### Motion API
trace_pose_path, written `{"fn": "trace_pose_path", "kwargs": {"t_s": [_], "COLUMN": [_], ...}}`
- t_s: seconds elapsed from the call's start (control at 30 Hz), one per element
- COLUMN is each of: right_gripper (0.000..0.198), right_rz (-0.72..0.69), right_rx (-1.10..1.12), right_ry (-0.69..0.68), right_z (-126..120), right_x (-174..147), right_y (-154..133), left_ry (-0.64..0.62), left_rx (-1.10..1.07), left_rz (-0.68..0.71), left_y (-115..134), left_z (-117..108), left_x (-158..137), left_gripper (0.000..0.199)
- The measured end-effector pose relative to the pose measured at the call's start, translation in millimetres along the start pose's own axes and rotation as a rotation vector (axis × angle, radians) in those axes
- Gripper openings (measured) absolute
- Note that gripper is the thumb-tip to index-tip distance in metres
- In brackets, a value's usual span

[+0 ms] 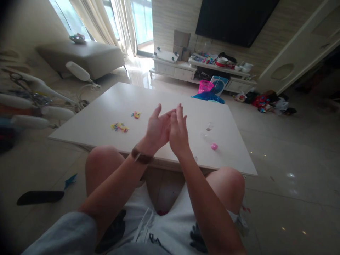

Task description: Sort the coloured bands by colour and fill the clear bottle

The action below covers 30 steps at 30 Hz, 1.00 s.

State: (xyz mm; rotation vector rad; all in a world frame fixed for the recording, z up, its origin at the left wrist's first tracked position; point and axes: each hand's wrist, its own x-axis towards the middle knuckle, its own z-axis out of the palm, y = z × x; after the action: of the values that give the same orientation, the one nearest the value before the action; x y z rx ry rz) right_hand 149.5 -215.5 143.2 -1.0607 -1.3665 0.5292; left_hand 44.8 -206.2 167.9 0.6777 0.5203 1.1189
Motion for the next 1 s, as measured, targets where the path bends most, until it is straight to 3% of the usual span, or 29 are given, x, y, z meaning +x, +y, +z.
{"fn": "trace_pose_path", "kwargs": {"t_s": [0.1, 0.2, 0.47, 0.6, 0.77, 1.0], "right_gripper": [0.064, 0.065, 0.059, 0.058, 0.054, 0.051], "right_rz": [0.036, 0.035, 0.068, 0.097, 0.138, 0.185], "right_rx": [0.243, 0.347, 0.473, 0.552, 0.658, 0.729], "right_ry": [0.072, 0.054, 0.011, -0.008, 0.003, 0.048], "right_z": [-26, -43, -47, -63, -70, -74], "right_x": [-1, -10, -16, -21, -27, -35], "right_y": [-9, -19, -28, -27, -23, -16], "left_ry": [-0.081, -0.119, -0.175, -0.127, 0.074, 0.132], "left_rx": [-0.194, -0.244, -0.127, 0.052, 0.28, 0.308], "left_rz": [0.015, -0.018, 0.001, 0.095, 0.195, 0.169], "left_y": [3, 4, -2, 7, 9, 5], "left_z": [-6, -10, 3, -3, -19, -35], "left_x": [1, -9, -26, -32, -34, -33], "left_gripper": [0.069, 0.072, 0.076, 0.077, 0.074, 0.073]}}
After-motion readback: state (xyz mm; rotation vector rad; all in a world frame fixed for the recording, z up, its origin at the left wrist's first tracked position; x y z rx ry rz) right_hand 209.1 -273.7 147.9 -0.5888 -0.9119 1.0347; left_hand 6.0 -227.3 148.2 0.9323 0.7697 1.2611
